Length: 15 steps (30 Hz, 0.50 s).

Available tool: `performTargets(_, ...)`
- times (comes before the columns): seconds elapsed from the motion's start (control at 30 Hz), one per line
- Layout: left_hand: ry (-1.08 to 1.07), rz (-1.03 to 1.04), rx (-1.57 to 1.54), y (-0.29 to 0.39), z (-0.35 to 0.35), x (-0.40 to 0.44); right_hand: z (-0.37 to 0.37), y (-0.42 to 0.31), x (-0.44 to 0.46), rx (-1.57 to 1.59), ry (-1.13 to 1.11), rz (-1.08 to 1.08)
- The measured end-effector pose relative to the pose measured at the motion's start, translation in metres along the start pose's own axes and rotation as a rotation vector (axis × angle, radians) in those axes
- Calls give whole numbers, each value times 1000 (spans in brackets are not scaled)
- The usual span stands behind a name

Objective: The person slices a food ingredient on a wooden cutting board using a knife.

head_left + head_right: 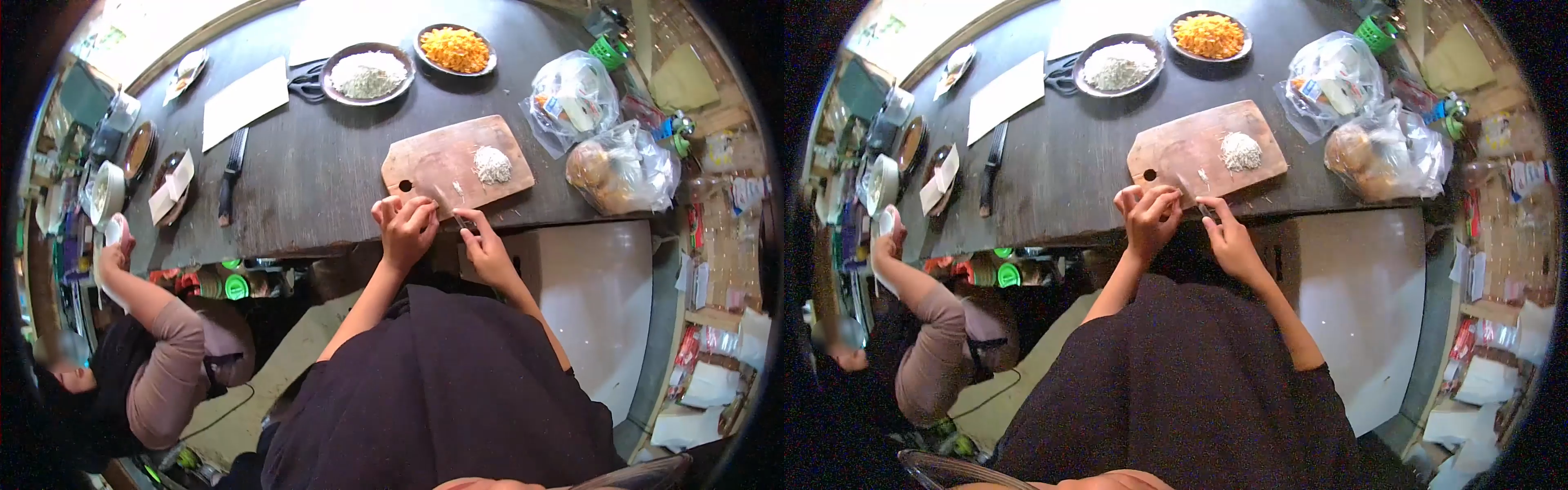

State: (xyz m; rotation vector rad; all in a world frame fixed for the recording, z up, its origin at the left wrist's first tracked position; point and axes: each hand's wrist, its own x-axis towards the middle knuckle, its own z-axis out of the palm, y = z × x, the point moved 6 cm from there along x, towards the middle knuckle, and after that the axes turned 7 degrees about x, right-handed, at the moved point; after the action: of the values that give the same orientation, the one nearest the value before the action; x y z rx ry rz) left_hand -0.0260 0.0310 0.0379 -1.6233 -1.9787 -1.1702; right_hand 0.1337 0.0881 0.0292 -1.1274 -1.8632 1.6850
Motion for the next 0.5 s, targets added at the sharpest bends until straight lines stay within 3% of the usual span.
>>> performTargets(0.17,-26,51,-37,-2,-4,5,-16,-4,0,-218,161,-182)
performTargets(0.3,-55,79,-95,-7,0,7,-43,-10,10,-274,331,-173)
performTargets(0.4,-69,86,-121,-9,2,8,-35,-22,-4,-258,337,-199)
performTargets(0.43,-66,78,-123,-9,2,7,-27,-26,-13,-233,280,-32)
performTargets(0.5,-75,66,-136,-10,3,5,-10,-30,-23,-238,231,17)
